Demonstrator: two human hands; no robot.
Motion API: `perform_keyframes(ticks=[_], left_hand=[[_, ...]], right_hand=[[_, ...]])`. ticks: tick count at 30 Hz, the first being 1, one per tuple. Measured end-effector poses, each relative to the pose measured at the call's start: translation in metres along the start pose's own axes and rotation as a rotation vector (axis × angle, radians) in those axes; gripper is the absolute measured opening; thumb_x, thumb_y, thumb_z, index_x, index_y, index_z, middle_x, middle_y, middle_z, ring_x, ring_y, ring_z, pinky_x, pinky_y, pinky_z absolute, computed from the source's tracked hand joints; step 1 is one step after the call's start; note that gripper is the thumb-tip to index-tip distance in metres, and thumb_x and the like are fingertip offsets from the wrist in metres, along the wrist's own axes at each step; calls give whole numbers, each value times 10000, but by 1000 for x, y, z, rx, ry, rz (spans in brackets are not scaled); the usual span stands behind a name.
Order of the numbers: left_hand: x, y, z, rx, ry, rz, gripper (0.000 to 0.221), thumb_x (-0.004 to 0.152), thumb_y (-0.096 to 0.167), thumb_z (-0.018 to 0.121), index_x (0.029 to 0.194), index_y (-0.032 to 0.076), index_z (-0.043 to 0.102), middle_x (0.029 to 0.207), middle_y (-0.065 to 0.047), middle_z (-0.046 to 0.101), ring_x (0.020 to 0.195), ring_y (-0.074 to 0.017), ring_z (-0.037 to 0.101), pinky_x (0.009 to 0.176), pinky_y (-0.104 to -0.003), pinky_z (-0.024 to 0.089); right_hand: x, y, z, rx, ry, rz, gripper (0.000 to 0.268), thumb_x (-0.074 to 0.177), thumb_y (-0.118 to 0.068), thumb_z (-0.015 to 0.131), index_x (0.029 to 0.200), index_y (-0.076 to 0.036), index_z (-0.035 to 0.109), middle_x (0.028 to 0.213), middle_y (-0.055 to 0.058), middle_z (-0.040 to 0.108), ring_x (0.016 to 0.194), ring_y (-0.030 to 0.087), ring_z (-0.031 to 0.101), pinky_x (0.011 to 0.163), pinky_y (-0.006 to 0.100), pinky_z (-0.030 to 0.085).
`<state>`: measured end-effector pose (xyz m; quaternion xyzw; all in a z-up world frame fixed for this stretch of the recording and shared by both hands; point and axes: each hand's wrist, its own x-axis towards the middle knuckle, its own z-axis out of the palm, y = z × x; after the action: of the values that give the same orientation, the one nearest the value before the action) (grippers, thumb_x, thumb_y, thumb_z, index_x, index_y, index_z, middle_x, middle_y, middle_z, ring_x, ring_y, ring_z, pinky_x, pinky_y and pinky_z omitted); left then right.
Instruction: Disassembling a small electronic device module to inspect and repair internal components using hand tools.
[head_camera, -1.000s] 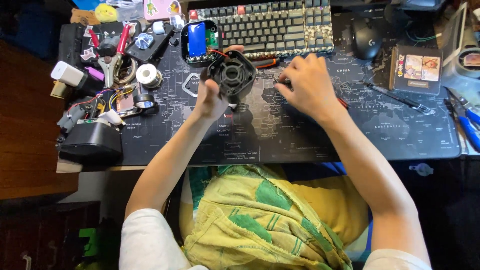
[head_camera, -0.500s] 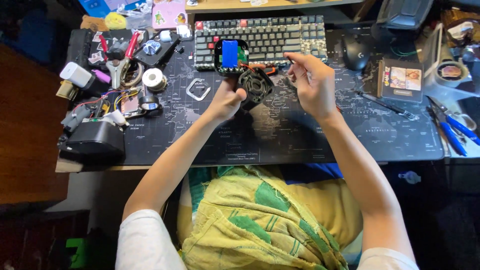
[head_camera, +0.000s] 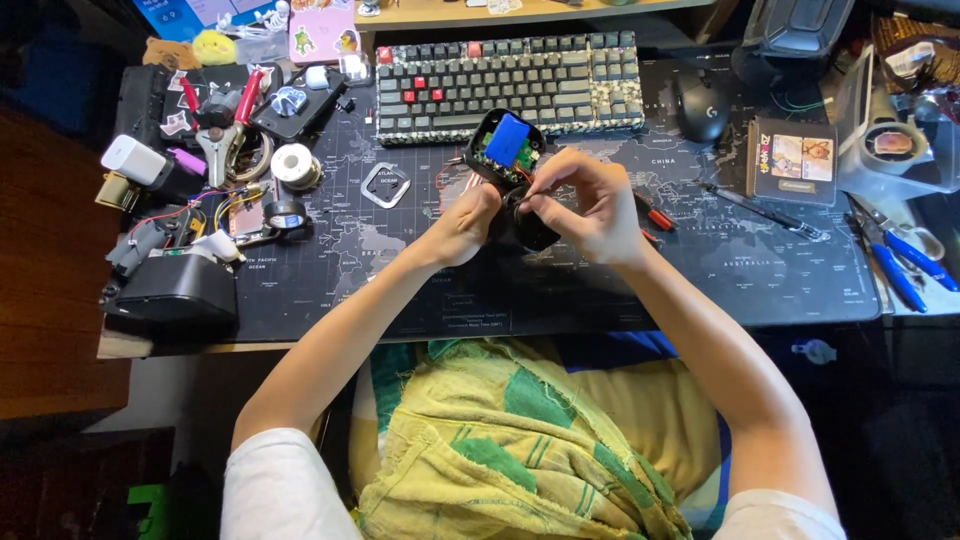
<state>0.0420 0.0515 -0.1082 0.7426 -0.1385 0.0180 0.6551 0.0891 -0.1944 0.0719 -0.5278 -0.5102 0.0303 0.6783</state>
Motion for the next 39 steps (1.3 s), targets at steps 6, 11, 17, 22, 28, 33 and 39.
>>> perform_keyframes(ticks=[6,11,17,22,28,33,39], left_hand=[[4,92,21,-22,-41,37,772,1209,567,198,1467,17,674,1281,-136,752,1171,-150,651,1155,-413,490],[4,147,27,-50,-38,46,774,1201,602,222,1540,52,649,1354,-163,742,1258,-211,639,1195,-487,464],[2,128,24,-55,-20,27,776,1204,616,243,1615,54,586,1483,-187,690,1354,-245,614,1239,-524,422],[3,135,24,-144,-40,-39,729,1221,586,301,1613,34,571,1490,-213,683,1376,-262,627,1223,-508,461],[0,148,15,-125,-128,-49,645,1134,303,644,1675,-6,477,1616,-245,573,1472,-274,528,1249,-521,436],[-1,203,20,-142,-120,-47,392,1104,380,682,1306,45,715,996,-9,608,986,-98,568,894,-302,532],[-7,161,28,-241,-46,-68,253,1148,341,670,1264,124,728,1030,86,651,1052,-6,532,959,-204,469]], right_hand=[[-1,-1,1,-4,-13,22,116,964,97,828,1009,30,744,967,152,709,825,200,742,750,355,623],[0,-4,0,-10,-39,38,84,1007,72,796,1024,21,732,976,132,707,865,224,803,823,352,629],[-3,2,0,-26,-36,54,80,1012,67,797,1040,21,738,998,125,700,909,247,818,839,360,628],[-2,7,-5,-115,-53,16,111,975,67,838,1030,11,760,947,122,742,925,270,790,885,381,608],[2,1,-10,-192,-43,-12,138,937,86,843,1029,-8,800,915,136,773,921,262,751,900,387,565],[7,-3,-17,-181,-92,9,137,958,71,850,1048,-28,818,909,135,783,854,255,686,858,373,533],[7,-1,-24,-173,-100,-52,129,975,56,810,1066,-34,823,918,153,777,780,215,628,780,352,506]])
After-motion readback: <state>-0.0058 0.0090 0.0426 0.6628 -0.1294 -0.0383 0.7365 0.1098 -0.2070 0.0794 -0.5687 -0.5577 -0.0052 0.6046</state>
